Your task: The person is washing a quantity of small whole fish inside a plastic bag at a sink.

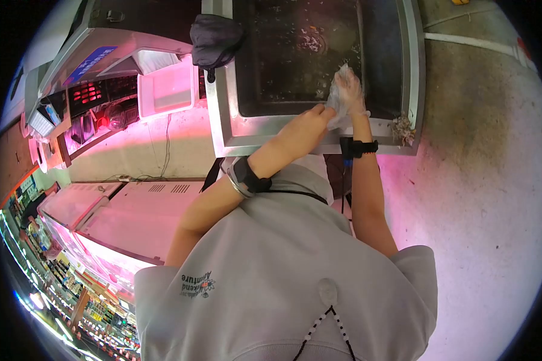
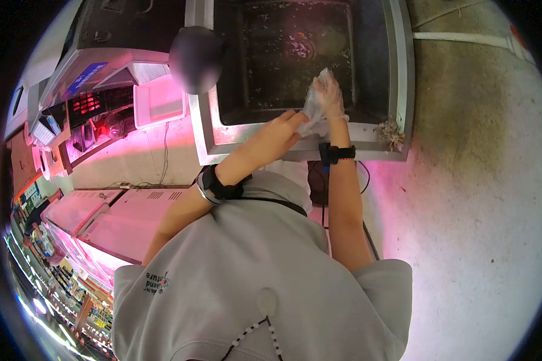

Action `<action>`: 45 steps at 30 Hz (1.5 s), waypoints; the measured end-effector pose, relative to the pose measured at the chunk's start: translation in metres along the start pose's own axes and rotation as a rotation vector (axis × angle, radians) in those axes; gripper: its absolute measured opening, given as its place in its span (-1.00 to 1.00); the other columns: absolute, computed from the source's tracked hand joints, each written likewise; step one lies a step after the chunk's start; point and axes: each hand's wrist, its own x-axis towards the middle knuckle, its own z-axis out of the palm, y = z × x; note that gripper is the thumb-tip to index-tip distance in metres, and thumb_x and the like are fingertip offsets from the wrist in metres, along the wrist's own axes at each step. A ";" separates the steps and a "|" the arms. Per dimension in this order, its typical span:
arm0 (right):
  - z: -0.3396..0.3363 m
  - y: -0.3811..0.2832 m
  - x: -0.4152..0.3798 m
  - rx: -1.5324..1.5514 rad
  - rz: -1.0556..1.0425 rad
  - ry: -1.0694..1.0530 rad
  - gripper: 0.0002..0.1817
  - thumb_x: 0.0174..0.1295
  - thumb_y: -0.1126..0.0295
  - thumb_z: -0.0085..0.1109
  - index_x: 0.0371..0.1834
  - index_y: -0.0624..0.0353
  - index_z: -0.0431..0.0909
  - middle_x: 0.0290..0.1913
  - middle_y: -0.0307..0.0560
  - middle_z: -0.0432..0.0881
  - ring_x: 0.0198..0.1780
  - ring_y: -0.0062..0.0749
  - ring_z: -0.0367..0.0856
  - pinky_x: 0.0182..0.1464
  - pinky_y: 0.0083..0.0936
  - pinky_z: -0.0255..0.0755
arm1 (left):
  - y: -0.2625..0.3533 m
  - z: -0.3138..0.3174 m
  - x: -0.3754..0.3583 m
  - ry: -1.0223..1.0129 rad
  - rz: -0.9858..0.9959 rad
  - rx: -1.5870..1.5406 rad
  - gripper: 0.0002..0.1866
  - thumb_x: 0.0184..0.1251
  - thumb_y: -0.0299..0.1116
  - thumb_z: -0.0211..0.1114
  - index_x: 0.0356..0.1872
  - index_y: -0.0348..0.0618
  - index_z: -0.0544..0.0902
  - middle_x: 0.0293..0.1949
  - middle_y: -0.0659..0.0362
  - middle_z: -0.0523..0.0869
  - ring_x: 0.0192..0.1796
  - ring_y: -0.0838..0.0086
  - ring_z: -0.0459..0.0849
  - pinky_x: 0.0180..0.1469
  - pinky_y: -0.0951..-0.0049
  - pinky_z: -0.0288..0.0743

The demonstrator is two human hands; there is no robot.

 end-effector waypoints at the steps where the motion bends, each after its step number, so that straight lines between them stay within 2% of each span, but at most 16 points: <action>1: -0.002 -0.002 0.001 0.009 0.001 -0.027 -0.52 0.17 0.14 0.08 -0.09 0.40 0.42 -0.17 0.41 0.50 -0.09 0.25 0.46 -0.08 -0.19 0.37 | 0.000 -0.001 0.000 -0.005 -0.007 -0.004 -0.62 0.09 -0.54 0.12 -0.01 -0.16 0.38 -0.11 -0.07 0.47 -0.10 -0.06 0.50 -0.10 0.12 0.42; 6: -0.009 -0.012 0.001 0.144 -0.017 0.009 -0.49 0.18 0.12 0.07 -0.03 0.41 0.39 -0.13 0.40 0.49 -0.06 0.26 0.44 -0.05 -0.17 0.35 | -0.004 0.001 0.002 0.005 -0.025 -0.003 -0.63 0.09 -0.54 0.13 -0.01 -0.18 0.38 -0.10 -0.07 0.46 -0.08 -0.06 0.49 -0.09 0.13 0.41; 8: -0.013 -0.022 -0.004 -0.074 0.027 0.116 -0.49 0.20 0.14 0.06 0.02 0.40 0.36 -0.09 0.39 0.48 -0.04 0.23 0.44 -0.03 -0.15 0.34 | -0.005 0.000 0.000 0.021 0.000 -0.013 -0.63 0.09 -0.54 0.13 -0.02 -0.19 0.38 -0.09 -0.07 0.46 -0.06 -0.06 0.48 -0.07 0.13 0.40; 12: -0.012 -0.011 -0.001 -0.068 -0.002 0.116 -0.49 0.20 0.14 0.06 0.03 0.40 0.36 -0.08 0.39 0.48 -0.01 0.22 0.43 -0.01 -0.15 0.34 | -0.008 0.002 0.001 0.070 0.035 -0.007 -0.63 0.09 -0.54 0.14 -0.02 -0.20 0.38 -0.09 -0.07 0.46 -0.06 -0.06 0.48 -0.07 0.13 0.40; 14: -0.007 0.000 -0.001 -0.109 -0.097 0.150 -0.49 0.20 0.14 0.07 0.02 0.39 0.37 -0.07 0.40 0.47 -0.01 0.23 0.42 0.00 -0.14 0.33 | -0.007 0.001 0.001 0.016 -0.007 -0.022 -0.63 0.09 -0.54 0.14 -0.02 -0.20 0.38 -0.09 -0.07 0.47 -0.06 -0.06 0.49 -0.07 0.13 0.40; 18: -0.006 0.003 -0.001 -0.106 -0.125 0.151 -0.49 0.19 0.13 0.08 0.00 0.38 0.38 -0.09 0.40 0.48 -0.02 0.24 0.43 0.00 -0.14 0.34 | -0.007 0.001 0.000 0.018 -0.016 -0.026 -0.64 0.10 -0.53 0.14 -0.02 -0.20 0.38 -0.10 -0.06 0.47 -0.07 -0.05 0.49 -0.08 0.13 0.40; 20: -0.009 -0.001 0.001 -0.026 -0.017 0.078 -0.51 0.19 0.14 0.07 -0.02 0.38 0.39 -0.10 0.40 0.49 -0.04 0.24 0.44 -0.02 -0.14 0.35 | -0.006 -0.001 -0.001 0.014 -0.009 -0.021 -0.65 0.11 -0.52 0.14 -0.03 -0.19 0.39 -0.12 -0.06 0.47 -0.07 -0.05 0.49 -0.08 0.13 0.40; 27: -0.009 -0.002 -0.003 -0.118 -0.073 0.095 -0.51 0.19 0.13 0.07 -0.01 0.37 0.39 -0.08 0.38 0.49 -0.03 0.23 0.44 0.00 -0.16 0.34 | -0.008 0.000 -0.001 0.004 -0.015 -0.018 -0.65 0.11 -0.51 0.14 -0.02 -0.19 0.39 -0.13 -0.05 0.48 -0.09 -0.06 0.50 -0.09 0.12 0.41; 33: -0.008 0.003 -0.006 -0.027 0.048 0.070 -0.49 0.20 0.12 0.05 0.03 0.36 0.37 -0.02 0.37 0.46 0.04 0.20 0.41 0.07 -0.18 0.31 | -0.009 0.003 0.000 -0.003 -0.016 -0.011 -0.64 0.11 -0.51 0.15 -0.02 -0.17 0.39 -0.12 -0.05 0.48 -0.09 -0.05 0.51 -0.10 0.11 0.42; 39: -0.002 0.033 -0.005 -0.102 -0.084 0.031 -0.50 0.19 0.14 0.07 0.03 0.37 0.38 -0.03 0.37 0.46 0.01 0.21 0.42 0.05 -0.18 0.32 | -0.008 0.002 -0.001 0.001 0.007 -0.015 -0.64 0.10 -0.52 0.15 -0.03 -0.16 0.39 -0.12 -0.05 0.48 -0.09 -0.04 0.52 -0.10 0.12 0.42; 41: -0.001 0.036 -0.007 -0.140 -0.240 0.106 -0.50 0.19 0.14 0.08 0.01 0.38 0.39 -0.04 0.38 0.47 0.01 0.22 0.42 0.04 -0.17 0.32 | -0.008 0.002 -0.001 0.007 0.023 -0.021 -0.65 0.10 -0.53 0.15 -0.04 -0.17 0.39 -0.12 -0.06 0.48 -0.10 -0.04 0.52 -0.10 0.12 0.42; 45: -0.004 0.035 -0.010 -0.211 -0.228 0.093 -0.49 0.19 0.14 0.08 0.01 0.39 0.38 -0.04 0.39 0.47 0.01 0.22 0.42 0.05 -0.17 0.32 | -0.010 0.002 0.000 0.004 0.015 -0.020 -0.65 0.09 -0.54 0.15 -0.04 -0.17 0.39 -0.13 -0.06 0.49 -0.10 -0.05 0.52 -0.11 0.12 0.42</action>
